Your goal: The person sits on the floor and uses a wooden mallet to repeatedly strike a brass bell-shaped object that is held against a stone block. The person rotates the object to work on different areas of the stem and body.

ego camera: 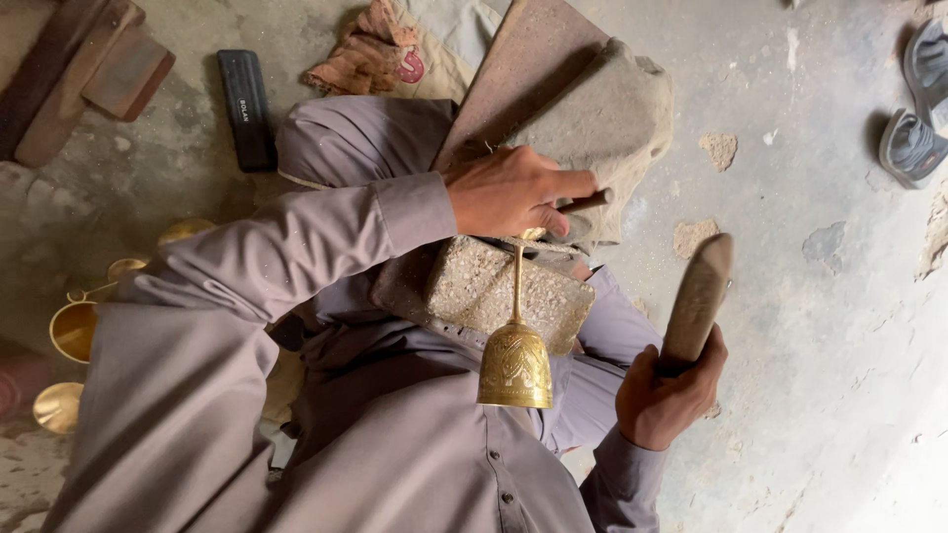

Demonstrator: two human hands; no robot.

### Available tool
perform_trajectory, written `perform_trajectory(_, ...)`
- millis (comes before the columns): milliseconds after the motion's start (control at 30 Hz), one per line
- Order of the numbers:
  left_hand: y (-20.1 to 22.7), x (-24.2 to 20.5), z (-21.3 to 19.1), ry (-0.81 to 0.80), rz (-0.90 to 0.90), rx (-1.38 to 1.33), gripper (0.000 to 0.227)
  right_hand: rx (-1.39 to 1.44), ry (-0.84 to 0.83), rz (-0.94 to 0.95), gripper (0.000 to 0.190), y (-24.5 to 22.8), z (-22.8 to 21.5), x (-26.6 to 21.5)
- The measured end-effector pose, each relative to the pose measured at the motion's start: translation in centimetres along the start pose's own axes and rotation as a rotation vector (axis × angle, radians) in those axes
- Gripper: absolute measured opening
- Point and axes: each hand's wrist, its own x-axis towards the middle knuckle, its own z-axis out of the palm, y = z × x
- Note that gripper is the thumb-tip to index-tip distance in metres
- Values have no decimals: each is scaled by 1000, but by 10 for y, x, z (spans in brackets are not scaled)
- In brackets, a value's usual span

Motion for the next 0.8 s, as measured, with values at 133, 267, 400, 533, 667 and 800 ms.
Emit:
perform_trajectory(133,11,8,-7,-234,-86,195,35,-4,-20,22,64,2,-2,5)
perform_trajectory(267,13,15,-8,-285,-57,188,39,744,-41,311,69,6,-1,13)
perform_trajectory(400,9,13,-2,-302,-52,211,33,168,-35,-118,64,2,7,33)
perform_trajectory(533,5,-6,4,-136,-93,98,40,-188,-30,-393,59,-8,7,60)
perform_trajectory(667,10,-29,16,140,-166,132,18,-23,-66,-423,51,-29,1,94)
perform_trajectory(800,18,-43,22,351,-257,141,26,-584,-242,-696,24,-57,-21,127)
